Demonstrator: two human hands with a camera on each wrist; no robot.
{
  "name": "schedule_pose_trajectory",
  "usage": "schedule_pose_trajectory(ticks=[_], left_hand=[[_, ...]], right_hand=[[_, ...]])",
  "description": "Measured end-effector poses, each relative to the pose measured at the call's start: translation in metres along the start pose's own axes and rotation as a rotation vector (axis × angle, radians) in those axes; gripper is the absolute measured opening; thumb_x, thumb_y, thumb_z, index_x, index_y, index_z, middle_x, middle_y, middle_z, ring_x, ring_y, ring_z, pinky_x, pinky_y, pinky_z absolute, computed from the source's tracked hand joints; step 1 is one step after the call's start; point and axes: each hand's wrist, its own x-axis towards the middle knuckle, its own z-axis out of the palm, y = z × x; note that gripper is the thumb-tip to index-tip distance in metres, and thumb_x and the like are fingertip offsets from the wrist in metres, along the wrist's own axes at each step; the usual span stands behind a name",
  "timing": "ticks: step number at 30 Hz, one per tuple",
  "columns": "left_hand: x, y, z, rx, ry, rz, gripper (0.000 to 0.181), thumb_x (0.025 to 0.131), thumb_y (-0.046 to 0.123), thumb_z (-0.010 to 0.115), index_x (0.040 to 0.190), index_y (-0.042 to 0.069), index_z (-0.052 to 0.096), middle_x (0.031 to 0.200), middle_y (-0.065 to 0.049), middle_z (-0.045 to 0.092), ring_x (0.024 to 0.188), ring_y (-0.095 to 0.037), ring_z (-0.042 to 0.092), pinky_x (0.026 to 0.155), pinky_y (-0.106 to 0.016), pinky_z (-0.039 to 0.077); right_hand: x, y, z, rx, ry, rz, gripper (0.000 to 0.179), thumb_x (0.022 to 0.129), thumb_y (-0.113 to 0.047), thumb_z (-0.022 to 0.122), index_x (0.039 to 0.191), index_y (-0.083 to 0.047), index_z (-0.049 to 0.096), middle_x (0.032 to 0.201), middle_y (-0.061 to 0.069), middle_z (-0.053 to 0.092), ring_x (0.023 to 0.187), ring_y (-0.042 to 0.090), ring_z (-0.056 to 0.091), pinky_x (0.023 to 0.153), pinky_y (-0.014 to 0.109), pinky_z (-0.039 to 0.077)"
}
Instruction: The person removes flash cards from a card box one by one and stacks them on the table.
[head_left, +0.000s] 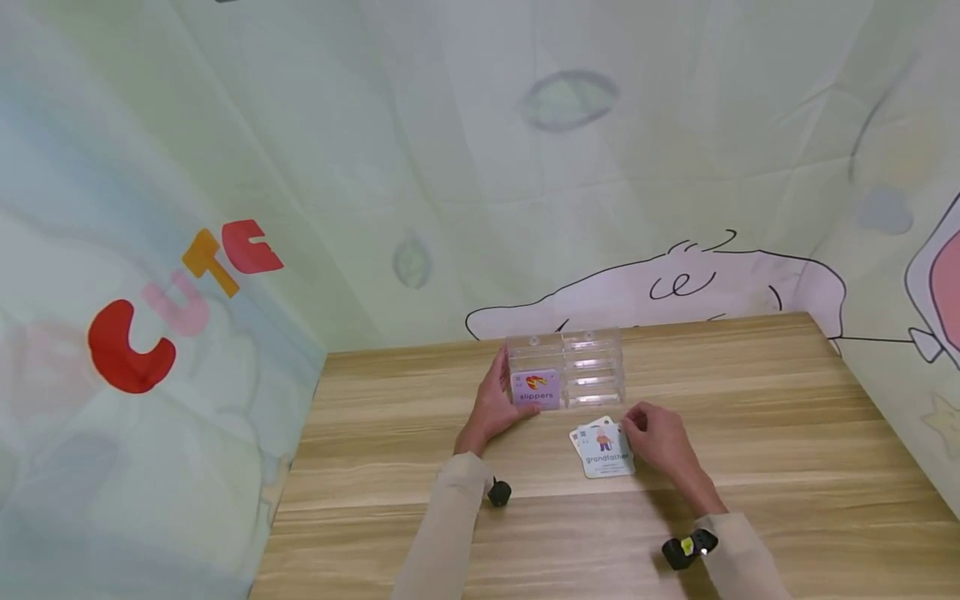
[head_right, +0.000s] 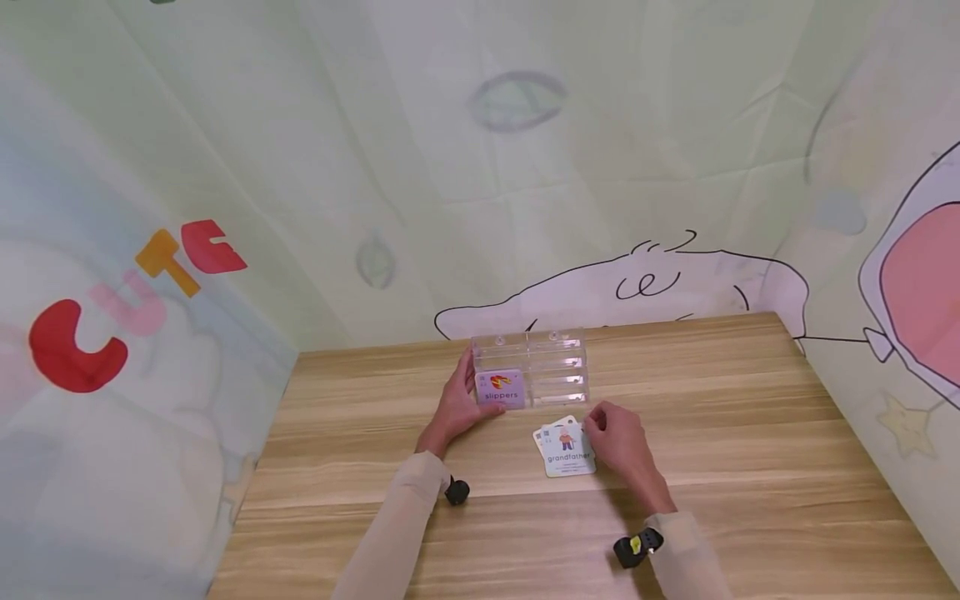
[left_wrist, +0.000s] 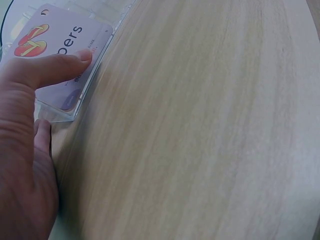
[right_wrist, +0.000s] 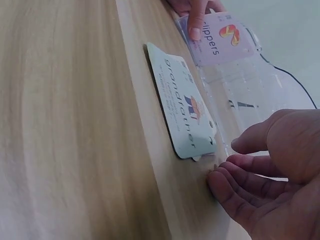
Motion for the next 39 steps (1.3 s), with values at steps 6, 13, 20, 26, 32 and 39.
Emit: schedule_pose_trajectory(ticks=[6, 13, 20, 26, 32, 39], left_hand=[[-0.001, -0.002, -0.001, -0.004, 0.002, 0.002, 0.129, 0.071, 0.009, 0.096, 0.168, 0.022, 0.012, 0.167, -0.008, 0.033, 0.151, -0.024, 0.034, 0.124, -0.034, 0.030], [-0.001, -0.003, -0.002, -0.018, 0.005, 0.013, 0.129, 0.071, 0.008, 0.096, 0.168, 0.020, 0.012, 0.168, -0.007, 0.030, 0.152, -0.023, 0.033, 0.124, -0.033, 0.029], [-0.002, -0.003, -0.002, -0.010, 0.003, 0.007, 0.129, 0.071, 0.010, 0.096, 0.168, 0.021, 0.011, 0.168, -0.006, 0.030, 0.151, -0.023, 0.034, 0.124, -0.033, 0.029], [-0.001, -0.003, -0.001, -0.020, -0.003, 0.007, 0.130, 0.070, 0.009, 0.096, 0.168, 0.019, 0.011, 0.168, -0.007, 0.029, 0.151, -0.023, 0.034, 0.124, -0.031, 0.029], [0.000, -0.003, -0.001, -0.016, 0.001, 0.009, 0.130, 0.070, 0.009, 0.097, 0.168, 0.019, 0.011, 0.168, -0.008, 0.030, 0.151, -0.023, 0.034, 0.123, -0.032, 0.030], [0.000, -0.003, 0.000, -0.016, 0.001, 0.031, 0.128, 0.071, 0.010, 0.097, 0.167, 0.019, 0.013, 0.168, -0.008, 0.031, 0.151, -0.023, 0.035, 0.123, -0.033, 0.030]], right_hand=[[0.003, -0.003, -0.008, 0.003, 0.007, -0.032, 0.017, 0.100, -0.016, 0.065, 0.106, 0.000, 0.070, 0.092, 0.010, 0.067, 0.082, 0.024, 0.060, 0.069, 0.032, 0.054], [0.009, -0.017, -0.015, 0.013, 0.021, -0.090, 0.019, 0.102, -0.018, 0.065, 0.109, -0.001, 0.070, 0.093, 0.009, 0.068, 0.084, 0.024, 0.061, 0.068, 0.031, 0.054], [0.018, -0.040, -0.015, 0.070, 0.036, -0.202, 0.020, 0.102, -0.017, 0.066, 0.112, -0.001, 0.070, 0.095, 0.009, 0.069, 0.088, 0.025, 0.065, 0.075, 0.036, 0.059], [0.025, -0.059, -0.004, 0.127, 0.042, -0.266, 0.021, 0.100, -0.013, 0.068, 0.116, 0.001, 0.069, 0.097, 0.010, 0.068, 0.090, 0.026, 0.067, 0.081, 0.043, 0.062], [0.031, -0.070, 0.012, 0.189, 0.021, -0.305, 0.026, 0.099, -0.011, 0.069, 0.121, 0.003, 0.068, 0.104, 0.012, 0.068, 0.094, 0.027, 0.068, 0.084, 0.042, 0.063], [0.038, -0.073, 0.028, 0.211, 0.035, -0.326, 0.028, 0.098, -0.009, 0.070, 0.124, 0.001, 0.067, 0.112, 0.016, 0.068, 0.095, 0.029, 0.069, 0.083, 0.043, 0.063]])
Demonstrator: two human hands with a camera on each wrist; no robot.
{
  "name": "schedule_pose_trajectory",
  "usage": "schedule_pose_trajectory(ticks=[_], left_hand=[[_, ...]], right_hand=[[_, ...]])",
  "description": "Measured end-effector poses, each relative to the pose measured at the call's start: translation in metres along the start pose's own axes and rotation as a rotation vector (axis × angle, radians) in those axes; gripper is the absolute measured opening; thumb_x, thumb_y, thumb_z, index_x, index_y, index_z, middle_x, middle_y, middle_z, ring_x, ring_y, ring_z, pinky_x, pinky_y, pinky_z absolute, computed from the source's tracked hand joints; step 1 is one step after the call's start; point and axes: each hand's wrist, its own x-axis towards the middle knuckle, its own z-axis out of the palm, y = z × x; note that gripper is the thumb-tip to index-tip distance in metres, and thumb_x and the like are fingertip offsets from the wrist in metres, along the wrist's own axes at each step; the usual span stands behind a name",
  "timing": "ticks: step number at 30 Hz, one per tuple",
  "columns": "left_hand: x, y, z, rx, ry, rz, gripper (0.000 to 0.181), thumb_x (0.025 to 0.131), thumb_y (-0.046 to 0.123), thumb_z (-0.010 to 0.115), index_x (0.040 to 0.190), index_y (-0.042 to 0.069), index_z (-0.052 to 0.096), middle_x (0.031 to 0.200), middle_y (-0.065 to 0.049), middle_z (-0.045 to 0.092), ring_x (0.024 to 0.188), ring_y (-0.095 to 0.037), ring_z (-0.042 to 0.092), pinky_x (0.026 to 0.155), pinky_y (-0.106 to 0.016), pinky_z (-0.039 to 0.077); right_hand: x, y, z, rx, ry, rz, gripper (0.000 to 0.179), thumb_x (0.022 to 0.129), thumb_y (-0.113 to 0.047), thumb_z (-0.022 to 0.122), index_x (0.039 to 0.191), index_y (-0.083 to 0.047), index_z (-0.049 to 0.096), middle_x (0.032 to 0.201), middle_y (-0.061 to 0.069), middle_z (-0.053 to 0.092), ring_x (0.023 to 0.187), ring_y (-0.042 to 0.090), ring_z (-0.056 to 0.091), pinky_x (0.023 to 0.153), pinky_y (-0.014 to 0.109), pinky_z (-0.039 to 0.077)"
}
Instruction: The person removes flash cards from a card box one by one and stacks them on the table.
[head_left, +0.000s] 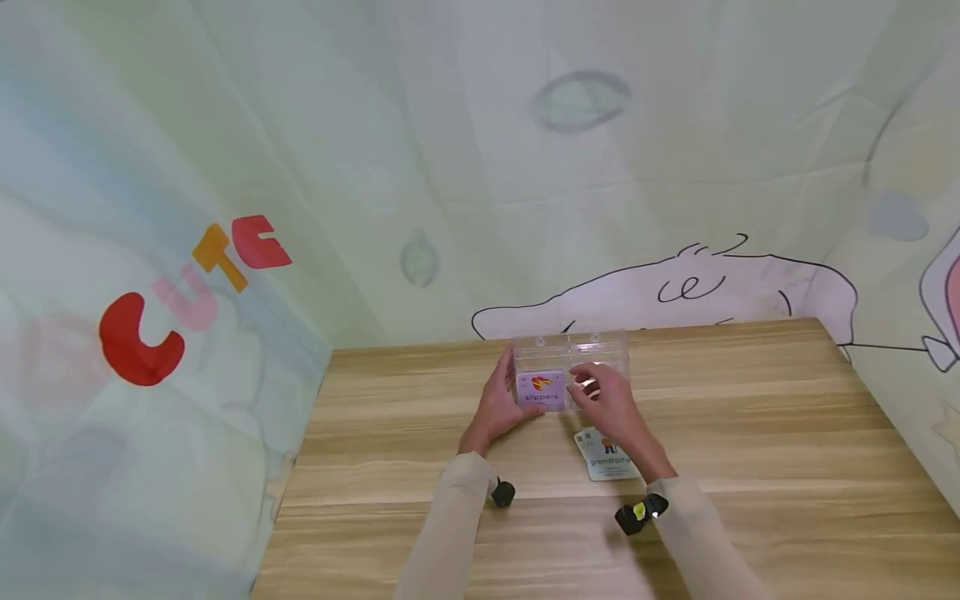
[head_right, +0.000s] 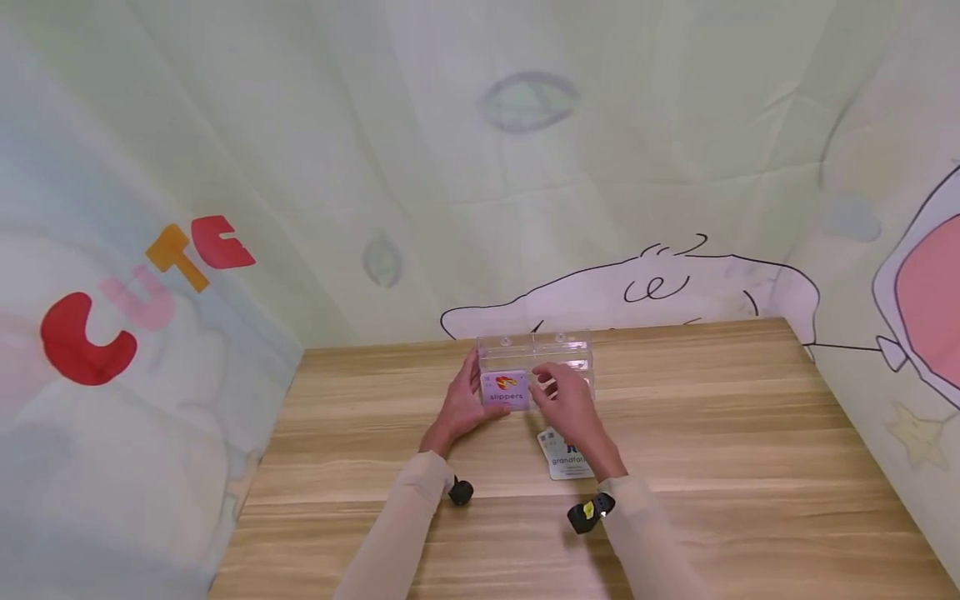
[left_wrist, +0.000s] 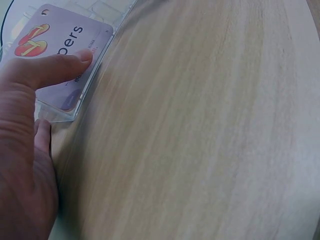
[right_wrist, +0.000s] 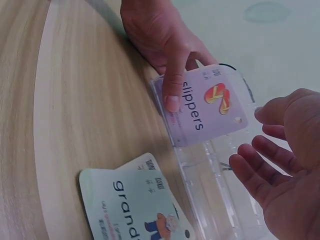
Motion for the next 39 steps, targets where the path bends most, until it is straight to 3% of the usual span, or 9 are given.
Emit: schedule_pose_trajectory(ticks=[10, 19, 39], left_hand=[[-0.001, 0.001, 0.000, -0.025, 0.003, 0.044, 0.129, 0.069, 0.007, 0.097, 0.167, 0.017, 0.014, 0.167, -0.010, 0.032, 0.151, -0.024, 0.034, 0.123, -0.035, 0.030], [-0.001, 0.002, 0.000, -0.013, 0.011, 0.038, 0.126, 0.068, 0.006, 0.097, 0.166, 0.011, 0.017, 0.165, -0.013, 0.036, 0.149, -0.025, 0.037, 0.123, -0.034, 0.031], [0.000, 0.002, 0.000, -0.007, 0.004, 0.003, 0.130, 0.068, 0.007, 0.097, 0.167, 0.015, 0.014, 0.167, -0.011, 0.032, 0.151, -0.023, 0.034, 0.123, -0.032, 0.030]], right_hand=[[0.003, 0.005, 0.014, 0.031, -0.016, 0.069, 0.032, 0.099, -0.009, 0.069, 0.129, -0.001, 0.065, 0.116, 0.017, 0.067, 0.097, 0.029, 0.068, 0.084, 0.042, 0.062], [0.003, 0.005, 0.016, 0.018, -0.013, 0.054, 0.026, 0.099, -0.010, 0.070, 0.125, -0.004, 0.067, 0.116, 0.014, 0.067, 0.097, 0.027, 0.067, 0.084, 0.042, 0.062], [0.001, 0.003, 0.018, 0.033, -0.025, 0.060, 0.027, 0.101, -0.012, 0.068, 0.127, -0.005, 0.066, 0.120, 0.014, 0.070, 0.106, 0.030, 0.069, 0.093, 0.046, 0.061]])
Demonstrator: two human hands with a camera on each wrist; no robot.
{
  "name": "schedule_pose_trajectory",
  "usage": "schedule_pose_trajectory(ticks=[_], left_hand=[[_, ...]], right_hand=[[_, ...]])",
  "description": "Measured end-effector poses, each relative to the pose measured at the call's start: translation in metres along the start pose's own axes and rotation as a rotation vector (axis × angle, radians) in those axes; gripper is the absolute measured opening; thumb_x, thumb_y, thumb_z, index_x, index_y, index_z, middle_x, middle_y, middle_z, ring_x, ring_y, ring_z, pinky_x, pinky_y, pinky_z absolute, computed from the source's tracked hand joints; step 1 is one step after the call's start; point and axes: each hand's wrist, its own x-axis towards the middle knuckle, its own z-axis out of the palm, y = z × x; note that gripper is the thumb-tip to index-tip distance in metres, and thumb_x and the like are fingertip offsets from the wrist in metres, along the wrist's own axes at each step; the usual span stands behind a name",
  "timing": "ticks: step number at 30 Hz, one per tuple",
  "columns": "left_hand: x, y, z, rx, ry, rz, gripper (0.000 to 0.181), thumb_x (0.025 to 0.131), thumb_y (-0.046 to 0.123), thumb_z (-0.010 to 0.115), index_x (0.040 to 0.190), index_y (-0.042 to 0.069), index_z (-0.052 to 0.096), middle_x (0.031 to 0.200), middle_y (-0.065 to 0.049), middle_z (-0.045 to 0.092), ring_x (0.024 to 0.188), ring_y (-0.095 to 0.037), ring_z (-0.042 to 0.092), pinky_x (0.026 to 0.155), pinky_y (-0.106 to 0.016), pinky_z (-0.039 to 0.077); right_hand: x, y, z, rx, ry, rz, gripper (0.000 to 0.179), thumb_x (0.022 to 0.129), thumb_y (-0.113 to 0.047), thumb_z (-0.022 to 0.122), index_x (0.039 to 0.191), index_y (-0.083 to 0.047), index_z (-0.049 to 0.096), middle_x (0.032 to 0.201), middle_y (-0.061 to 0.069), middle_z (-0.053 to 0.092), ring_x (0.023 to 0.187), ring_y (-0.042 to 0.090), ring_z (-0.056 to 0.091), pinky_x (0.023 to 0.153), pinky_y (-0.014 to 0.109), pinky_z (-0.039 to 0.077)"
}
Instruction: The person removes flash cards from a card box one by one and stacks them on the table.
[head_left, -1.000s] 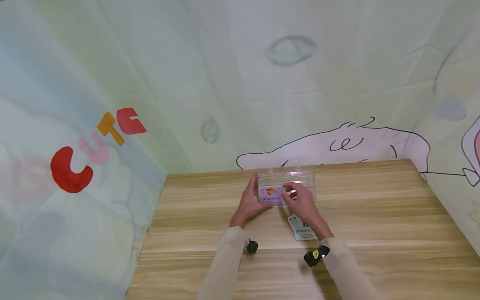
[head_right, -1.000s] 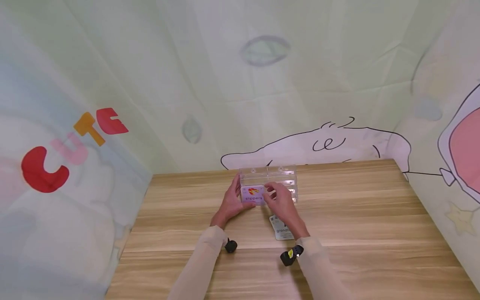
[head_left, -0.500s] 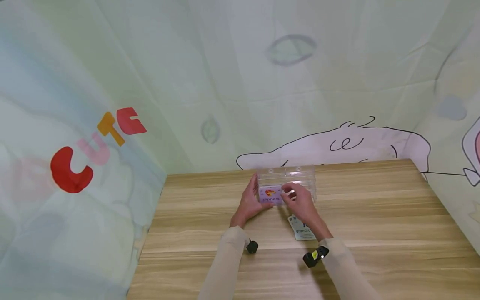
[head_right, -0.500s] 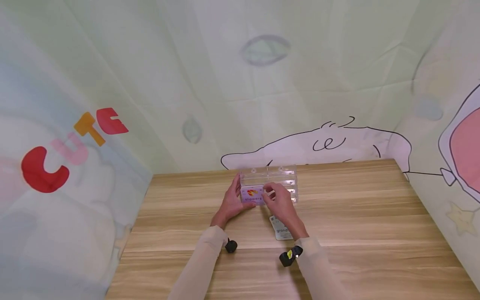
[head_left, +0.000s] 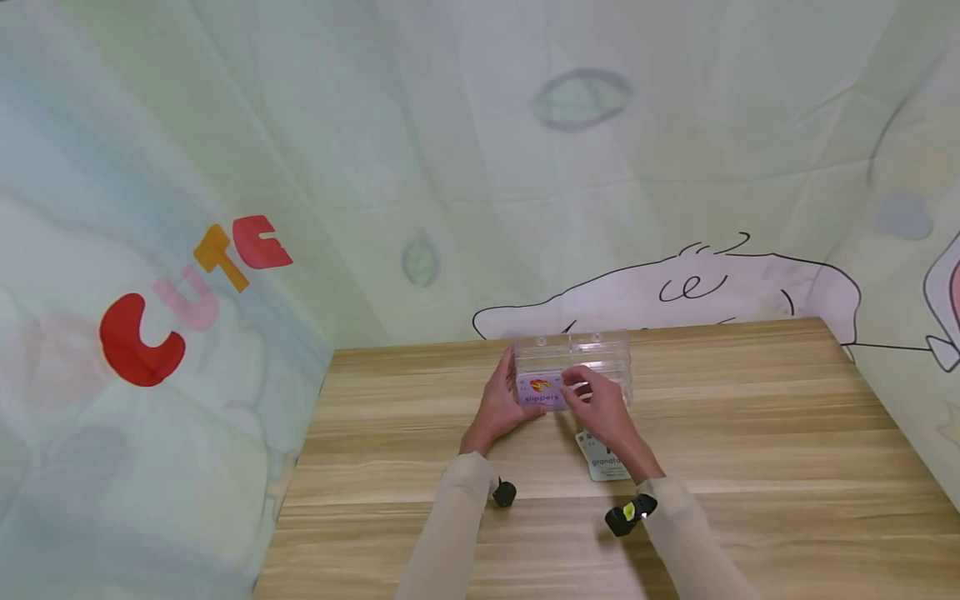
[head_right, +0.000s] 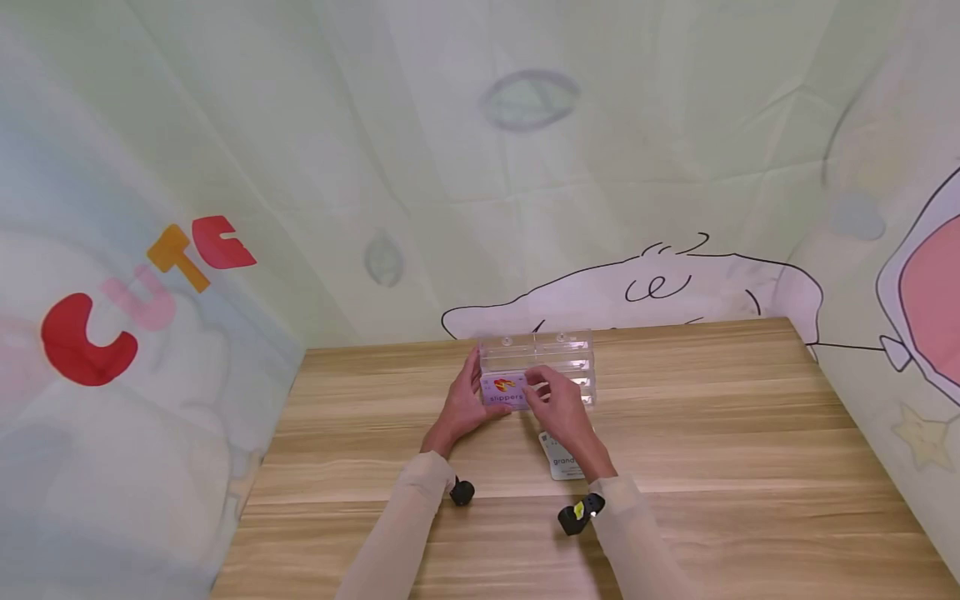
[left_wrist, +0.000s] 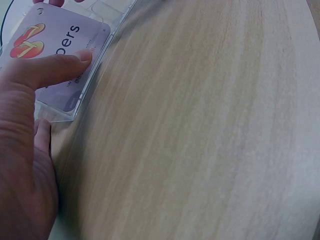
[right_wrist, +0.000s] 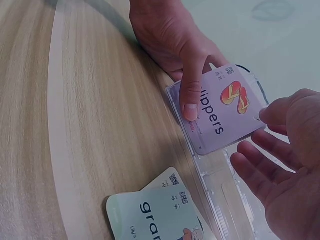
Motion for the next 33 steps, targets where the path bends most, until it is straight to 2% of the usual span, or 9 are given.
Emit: schedule_pose_trajectory(ticks=[18, 25, 33], left_hand=[[-0.0011, -0.0001, -0.0010, 0.017, -0.006, -0.010, 0.129, 0.070, 0.011, 0.097, 0.168, 0.018, 0.012, 0.169, -0.008, 0.029, 0.151, -0.023, 0.034, 0.123, -0.032, 0.030], [-0.0011, 0.0000, -0.0013, 0.012, -0.009, -0.007, 0.131, 0.068, 0.009, 0.097, 0.168, 0.017, 0.012, 0.168, -0.010, 0.029, 0.151, -0.024, 0.035, 0.122, -0.031, 0.031], [-0.0007, -0.0002, -0.0008, 0.017, -0.014, -0.011, 0.130, 0.070, 0.011, 0.097, 0.168, 0.016, 0.011, 0.168, -0.010, 0.029, 0.150, -0.025, 0.036, 0.122, -0.032, 0.032]], right_hand=[[-0.0034, -0.0029, -0.0001, 0.007, 0.001, -0.005, 0.029, 0.102, -0.013, 0.067, 0.129, -0.006, 0.067, 0.123, 0.014, 0.070, 0.107, 0.030, 0.069, 0.093, 0.046, 0.060], [-0.0027, -0.0035, 0.0016, 0.022, 0.032, -0.022, 0.022, 0.099, -0.010, 0.069, 0.121, -0.005, 0.070, 0.116, 0.014, 0.071, 0.102, 0.030, 0.070, 0.089, 0.044, 0.062], [-0.0019, -0.0042, 0.0038, 0.072, 0.073, -0.030, 0.013, 0.099, -0.009, 0.070, 0.111, -0.005, 0.070, 0.109, 0.011, 0.072, 0.102, 0.028, 0.069, 0.091, 0.045, 0.061]])
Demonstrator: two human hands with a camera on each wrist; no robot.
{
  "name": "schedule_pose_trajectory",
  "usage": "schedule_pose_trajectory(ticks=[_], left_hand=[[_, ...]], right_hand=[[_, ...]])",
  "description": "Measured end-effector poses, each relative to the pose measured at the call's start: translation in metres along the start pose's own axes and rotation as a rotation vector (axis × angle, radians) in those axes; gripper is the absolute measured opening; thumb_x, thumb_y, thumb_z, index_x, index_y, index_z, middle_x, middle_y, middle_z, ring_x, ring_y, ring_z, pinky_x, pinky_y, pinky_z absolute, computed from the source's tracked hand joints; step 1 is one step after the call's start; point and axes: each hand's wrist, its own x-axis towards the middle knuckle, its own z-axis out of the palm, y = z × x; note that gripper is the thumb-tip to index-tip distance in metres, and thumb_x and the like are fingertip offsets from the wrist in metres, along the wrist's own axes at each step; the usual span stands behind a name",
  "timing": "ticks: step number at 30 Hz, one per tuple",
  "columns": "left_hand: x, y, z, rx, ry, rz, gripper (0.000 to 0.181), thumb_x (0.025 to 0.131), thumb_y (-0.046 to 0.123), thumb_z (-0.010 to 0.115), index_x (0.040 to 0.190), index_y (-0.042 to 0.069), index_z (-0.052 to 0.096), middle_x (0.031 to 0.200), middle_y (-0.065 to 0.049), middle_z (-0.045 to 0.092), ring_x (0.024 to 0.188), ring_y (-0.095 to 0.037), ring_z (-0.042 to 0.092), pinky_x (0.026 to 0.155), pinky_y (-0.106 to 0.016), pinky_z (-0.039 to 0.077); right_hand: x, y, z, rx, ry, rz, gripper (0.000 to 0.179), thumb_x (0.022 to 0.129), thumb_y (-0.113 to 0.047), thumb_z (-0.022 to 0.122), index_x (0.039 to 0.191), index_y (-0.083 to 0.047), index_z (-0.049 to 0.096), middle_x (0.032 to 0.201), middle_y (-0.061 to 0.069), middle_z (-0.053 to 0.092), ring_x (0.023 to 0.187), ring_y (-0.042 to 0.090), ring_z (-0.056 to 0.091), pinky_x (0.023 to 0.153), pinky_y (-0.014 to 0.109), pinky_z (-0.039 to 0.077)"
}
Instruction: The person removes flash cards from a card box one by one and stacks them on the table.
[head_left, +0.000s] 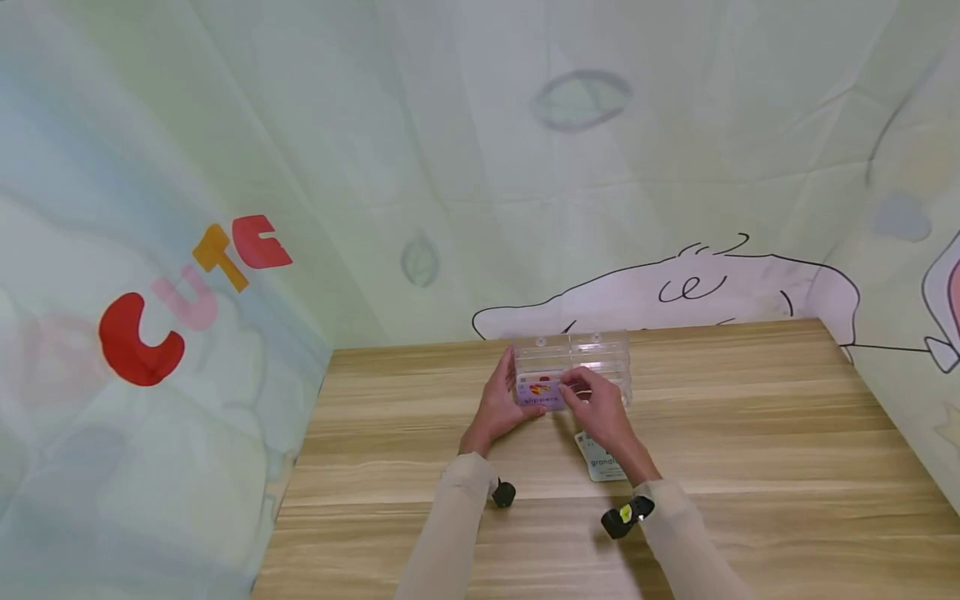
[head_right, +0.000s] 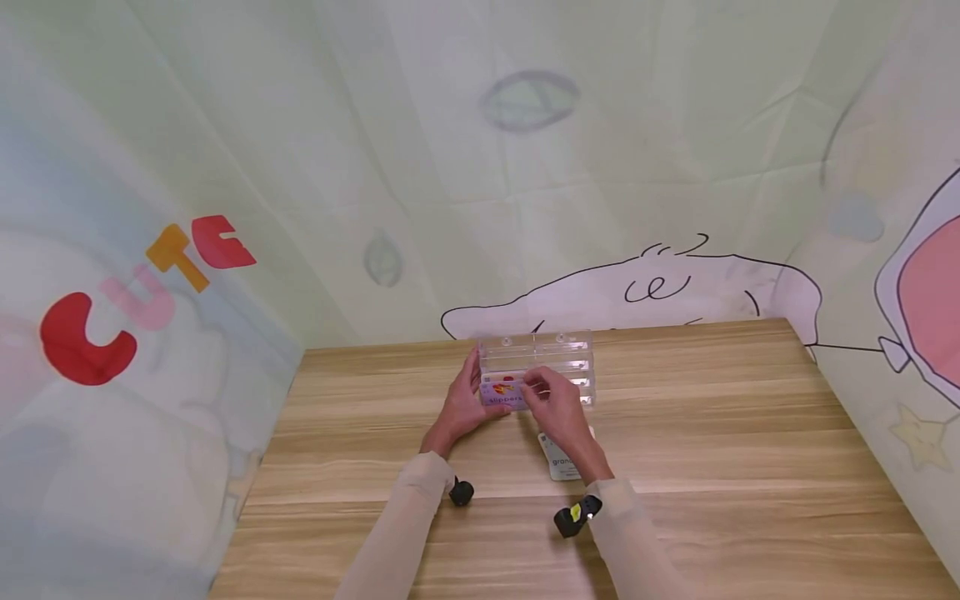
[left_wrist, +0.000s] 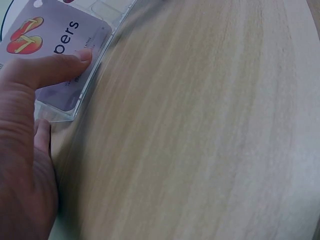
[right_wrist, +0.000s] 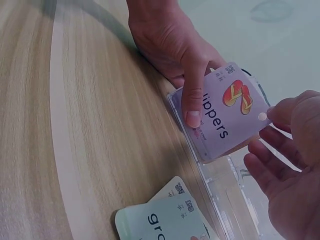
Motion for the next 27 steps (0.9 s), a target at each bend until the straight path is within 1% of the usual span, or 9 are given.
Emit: schedule_pose_trajectory(ticks=[3, 7, 11, 14, 19, 22, 27], left_hand=[[0.000, 0.000, 0.000, 0.002, -0.001, 0.006, 0.129, 0.071, 0.011, 0.097, 0.167, 0.015, 0.011, 0.169, -0.011, 0.028, 0.150, -0.026, 0.036, 0.122, -0.033, 0.032], [0.000, 0.001, 0.000, 0.010, -0.001, 0.007, 0.128, 0.071, 0.012, 0.097, 0.168, 0.016, 0.012, 0.169, -0.010, 0.027, 0.151, -0.025, 0.034, 0.122, -0.032, 0.031], [0.000, 0.001, 0.001, 0.018, -0.001, 0.000, 0.129, 0.071, 0.012, 0.097, 0.168, 0.018, 0.012, 0.170, -0.007, 0.026, 0.151, -0.023, 0.033, 0.122, -0.030, 0.030], [0.001, 0.001, 0.001, 0.008, 0.001, 0.011, 0.128, 0.071, 0.011, 0.097, 0.167, 0.016, 0.013, 0.169, -0.010, 0.027, 0.151, -0.024, 0.033, 0.123, -0.031, 0.030], [0.001, 0.001, 0.001, -0.015, 0.006, 0.036, 0.128, 0.070, 0.008, 0.097, 0.167, 0.011, 0.014, 0.168, -0.012, 0.030, 0.151, -0.026, 0.034, 0.123, -0.033, 0.031], [0.002, 0.001, 0.002, -0.015, 0.010, 0.031, 0.128, 0.070, 0.008, 0.097, 0.167, 0.012, 0.014, 0.168, -0.012, 0.030, 0.151, -0.025, 0.034, 0.123, -0.033, 0.031], [0.001, 0.002, 0.001, -0.014, 0.011, 0.006, 0.130, 0.069, 0.009, 0.097, 0.167, 0.013, 0.012, 0.168, -0.013, 0.030, 0.151, -0.025, 0.035, 0.123, -0.032, 0.031]], right_hand=[[0.000, 0.001, 0.000, 0.018, 0.005, 0.011, 0.012, 0.099, -0.009, 0.070, 0.111, -0.006, 0.071, 0.109, 0.010, 0.072, 0.103, 0.028, 0.069, 0.093, 0.045, 0.061], [0.000, 0.004, 0.001, 0.024, 0.000, 0.032, 0.014, 0.101, -0.012, 0.069, 0.114, -0.008, 0.073, 0.113, 0.009, 0.073, 0.107, 0.028, 0.069, 0.095, 0.045, 0.060], [0.000, 0.007, 0.001, 0.033, -0.008, 0.025, 0.017, 0.102, -0.013, 0.068, 0.117, -0.010, 0.075, 0.116, 0.009, 0.073, 0.109, 0.028, 0.069, 0.096, 0.046, 0.060], [0.000, 0.007, 0.000, 0.044, -0.003, 0.015, 0.016, 0.102, -0.012, 0.067, 0.116, -0.008, 0.074, 0.116, 0.010, 0.073, 0.109, 0.029, 0.068, 0.096, 0.045, 0.060], [0.003, 0.005, -0.003, 0.080, 0.026, 0.010, 0.013, 0.102, -0.010, 0.067, 0.113, -0.005, 0.073, 0.114, 0.012, 0.073, 0.109, 0.030, 0.069, 0.094, 0.045, 0.061], [0.005, 0.003, -0.007, 0.095, 0.049, 0.014, 0.014, 0.103, -0.011, 0.066, 0.112, -0.004, 0.073, 0.114, 0.012, 0.073, 0.108, 0.029, 0.069, 0.093, 0.044, 0.061], [0.006, -0.003, -0.018, 0.111, 0.081, 0.029, 0.015, 0.103, -0.012, 0.066, 0.113, -0.003, 0.072, 0.113, 0.013, 0.073, 0.105, 0.029, 0.070, 0.092, 0.043, 0.062]])
